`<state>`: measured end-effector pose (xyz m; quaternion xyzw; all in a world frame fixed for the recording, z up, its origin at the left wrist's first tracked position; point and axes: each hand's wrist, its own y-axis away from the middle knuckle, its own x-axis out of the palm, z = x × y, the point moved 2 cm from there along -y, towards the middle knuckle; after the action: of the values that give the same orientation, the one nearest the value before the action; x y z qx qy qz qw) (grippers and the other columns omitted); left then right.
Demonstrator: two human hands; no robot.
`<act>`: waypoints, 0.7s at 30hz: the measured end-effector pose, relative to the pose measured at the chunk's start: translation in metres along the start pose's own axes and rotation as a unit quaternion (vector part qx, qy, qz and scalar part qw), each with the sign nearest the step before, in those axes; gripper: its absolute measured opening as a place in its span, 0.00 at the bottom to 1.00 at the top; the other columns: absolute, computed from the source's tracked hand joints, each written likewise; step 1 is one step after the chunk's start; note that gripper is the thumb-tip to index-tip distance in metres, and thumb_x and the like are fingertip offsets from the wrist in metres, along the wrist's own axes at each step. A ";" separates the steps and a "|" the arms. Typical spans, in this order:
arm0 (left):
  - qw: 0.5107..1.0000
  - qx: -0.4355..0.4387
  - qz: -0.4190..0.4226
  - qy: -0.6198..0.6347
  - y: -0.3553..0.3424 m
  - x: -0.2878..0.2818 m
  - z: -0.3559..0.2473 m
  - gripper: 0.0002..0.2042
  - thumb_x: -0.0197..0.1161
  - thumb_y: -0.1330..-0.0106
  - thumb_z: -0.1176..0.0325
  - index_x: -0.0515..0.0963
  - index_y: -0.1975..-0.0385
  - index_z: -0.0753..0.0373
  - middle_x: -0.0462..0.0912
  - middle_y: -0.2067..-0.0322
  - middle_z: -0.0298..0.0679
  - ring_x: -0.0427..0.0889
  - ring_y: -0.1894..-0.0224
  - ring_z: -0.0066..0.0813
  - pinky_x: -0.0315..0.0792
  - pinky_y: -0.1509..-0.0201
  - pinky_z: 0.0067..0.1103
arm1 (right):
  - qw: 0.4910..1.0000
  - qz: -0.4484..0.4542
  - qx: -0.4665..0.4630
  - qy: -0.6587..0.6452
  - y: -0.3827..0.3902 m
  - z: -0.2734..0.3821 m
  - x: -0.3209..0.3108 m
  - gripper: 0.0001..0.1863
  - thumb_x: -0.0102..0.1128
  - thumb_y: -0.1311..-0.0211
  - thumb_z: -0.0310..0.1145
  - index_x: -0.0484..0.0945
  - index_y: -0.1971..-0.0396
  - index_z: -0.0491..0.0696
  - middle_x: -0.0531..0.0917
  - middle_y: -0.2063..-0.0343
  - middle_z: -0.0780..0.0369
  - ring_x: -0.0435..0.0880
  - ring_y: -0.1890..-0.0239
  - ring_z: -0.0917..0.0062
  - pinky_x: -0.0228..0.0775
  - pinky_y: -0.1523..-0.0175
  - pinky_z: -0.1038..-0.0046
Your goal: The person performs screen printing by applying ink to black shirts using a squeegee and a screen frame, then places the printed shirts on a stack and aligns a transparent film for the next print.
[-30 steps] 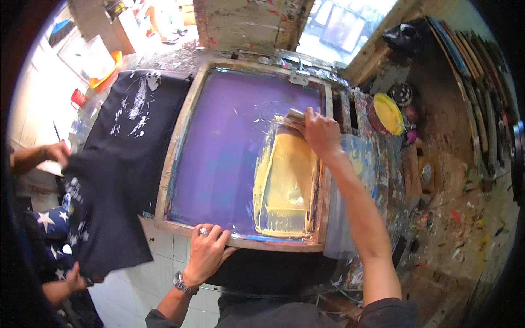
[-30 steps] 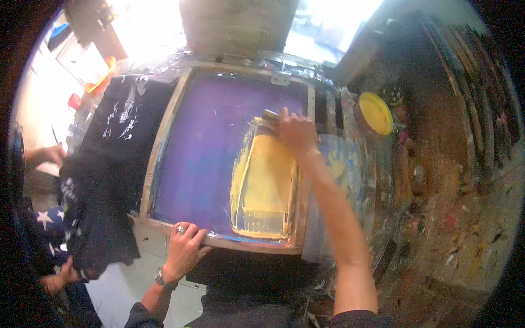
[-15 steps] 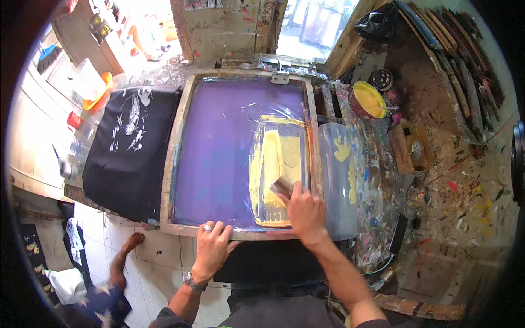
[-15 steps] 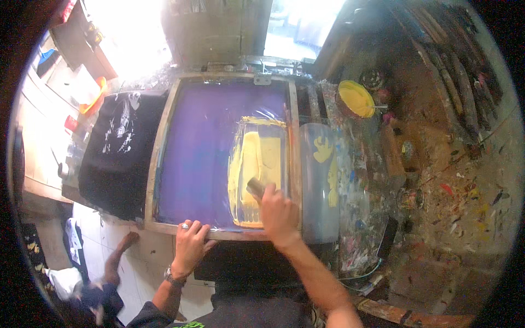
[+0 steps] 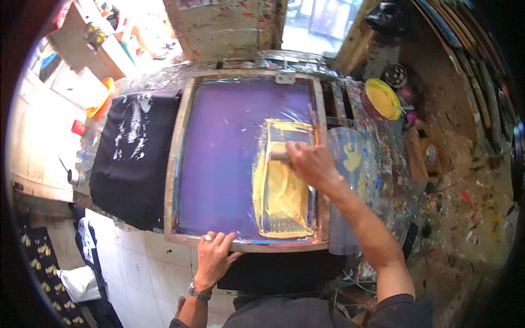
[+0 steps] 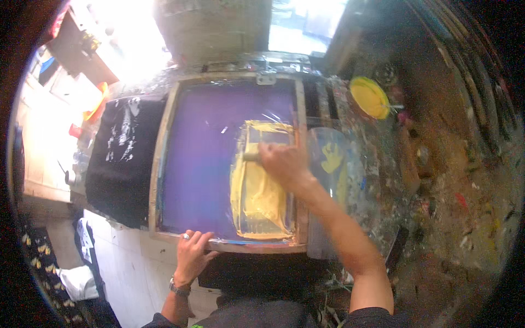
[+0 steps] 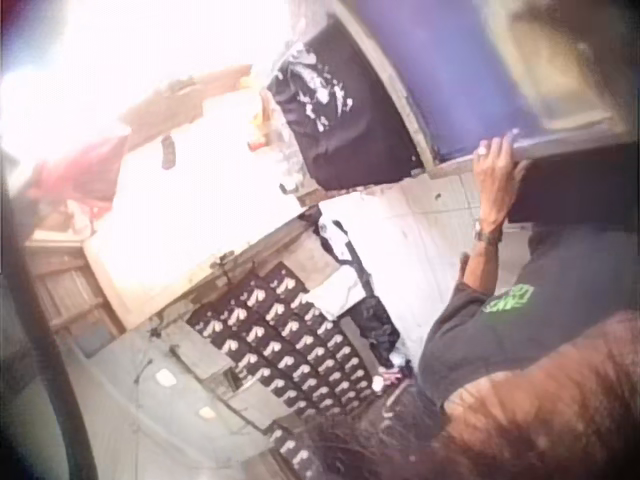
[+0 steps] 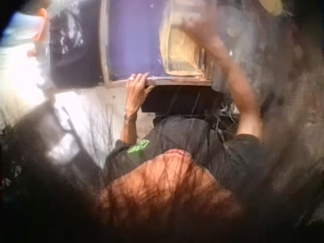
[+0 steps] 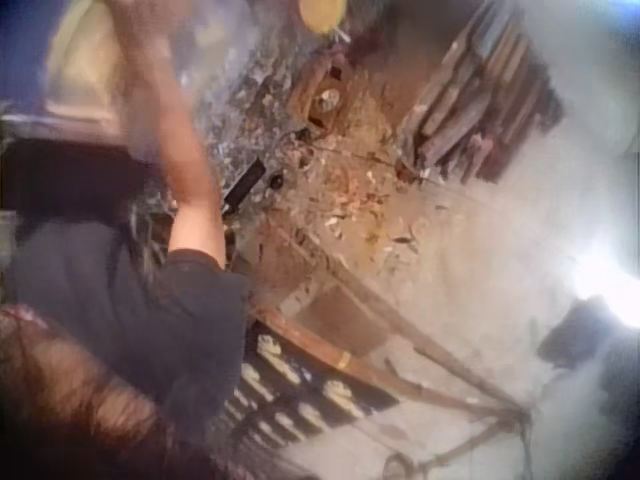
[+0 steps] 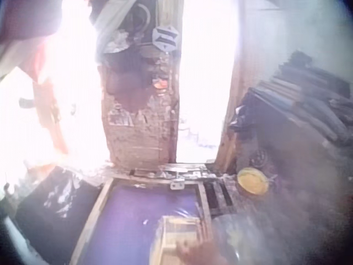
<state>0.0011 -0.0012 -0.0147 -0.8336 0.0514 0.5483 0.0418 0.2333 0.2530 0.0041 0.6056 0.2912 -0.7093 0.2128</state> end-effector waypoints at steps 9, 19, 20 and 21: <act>0.999 -0.007 -0.020 0.035 -0.007 -0.004 -0.012 0.21 0.79 0.50 0.59 0.77 0.62 0.62 0.80 0.66 0.40 0.77 0.58 0.43 0.69 0.50 0.36 | 0.999 0.005 -0.032 -0.017 0.136 0.087 -0.017 0.03 0.59 0.37 0.30 0.74 0.67 0.49 0.82 0.74 0.61 0.88 0.71 0.67 0.78 0.71 0.69; 0.985 0.114 -0.128 0.020 -0.015 -0.074 -0.013 0.22 0.78 0.49 0.49 0.78 0.69 0.60 0.81 0.73 0.37 0.80 0.65 0.41 0.71 0.54 0.33 | 0.951 -0.291 0.087 0.049 0.152 0.133 -0.079 0.30 0.67 0.42 0.65 0.79 0.68 0.48 0.75 0.72 0.62 0.75 0.65 0.67 0.60 0.42 0.52; 0.983 0.118 -0.143 0.013 -0.017 -0.088 -0.007 0.22 0.78 0.49 0.49 0.80 0.68 0.60 0.81 0.72 0.37 0.81 0.64 0.39 0.71 0.53 0.33 | 0.949 -0.303 0.066 0.059 0.147 0.131 -0.098 0.31 0.66 0.43 0.66 0.78 0.69 0.48 0.75 0.72 0.62 0.75 0.65 0.67 0.61 0.43 0.53; 0.965 0.170 -0.196 -0.036 -0.027 -0.122 -0.035 0.21 0.79 0.49 0.51 0.81 0.67 0.60 0.80 0.74 0.36 0.80 0.66 0.38 0.72 0.52 0.33 | 0.949 -0.303 0.055 0.072 0.137 0.118 -0.117 0.32 0.66 0.43 0.67 0.78 0.70 0.48 0.75 0.72 0.61 0.76 0.65 0.67 0.62 0.45 0.54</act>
<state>-0.0115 0.0256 0.1118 -0.7878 -0.0217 0.5422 0.2915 0.2566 0.0665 0.1089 0.5489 0.4366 -0.7097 -0.0674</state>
